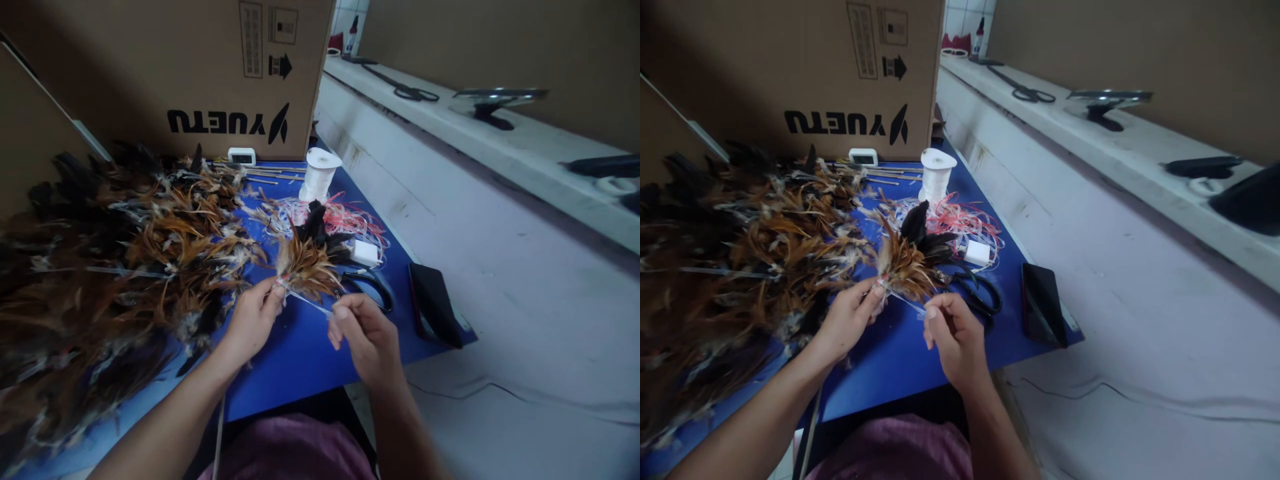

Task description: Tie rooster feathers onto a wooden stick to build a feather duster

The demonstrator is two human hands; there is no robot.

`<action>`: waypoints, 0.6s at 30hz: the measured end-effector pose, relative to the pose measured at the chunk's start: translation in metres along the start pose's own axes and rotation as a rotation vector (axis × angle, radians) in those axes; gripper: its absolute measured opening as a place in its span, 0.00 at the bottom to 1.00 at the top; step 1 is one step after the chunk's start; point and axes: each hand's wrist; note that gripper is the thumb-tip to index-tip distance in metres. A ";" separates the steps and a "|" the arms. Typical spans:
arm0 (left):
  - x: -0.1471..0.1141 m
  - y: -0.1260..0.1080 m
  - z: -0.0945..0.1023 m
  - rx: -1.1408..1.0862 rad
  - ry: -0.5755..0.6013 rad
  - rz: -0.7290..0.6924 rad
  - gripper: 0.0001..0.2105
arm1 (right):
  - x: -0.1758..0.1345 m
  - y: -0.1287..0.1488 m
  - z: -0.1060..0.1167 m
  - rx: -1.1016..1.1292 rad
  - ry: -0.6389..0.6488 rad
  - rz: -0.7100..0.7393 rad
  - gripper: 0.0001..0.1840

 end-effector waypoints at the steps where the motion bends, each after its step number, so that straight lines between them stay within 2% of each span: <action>1: 0.000 0.001 0.000 -0.062 0.004 0.013 0.15 | -0.002 -0.004 0.000 -0.154 -0.014 0.036 0.04; 4: 0.001 0.002 0.000 -0.195 0.013 0.054 0.15 | -0.004 -0.014 -0.005 -0.516 -0.010 0.217 0.11; 6: 0.000 0.002 -0.001 -0.260 0.025 0.078 0.14 | -0.003 -0.019 -0.009 -0.612 0.048 0.300 0.12; 8: 0.000 0.000 0.000 -0.332 0.047 0.104 0.14 | -0.001 -0.022 -0.011 -0.642 0.111 0.303 0.11; 14: -0.004 -0.016 0.004 -0.502 0.165 0.229 0.14 | 0.014 -0.030 0.000 -0.595 0.203 0.169 0.11; 18: -0.009 -0.021 0.005 -0.530 0.276 0.198 0.15 | 0.028 -0.032 0.007 -0.508 0.293 0.179 0.11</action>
Point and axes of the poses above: each hand's wrist, its own x-axis towards the middle knuckle, its own z-axis out of the back of the hand, y = z × x, and after that the axes turned 3 degrees about z, right-handed
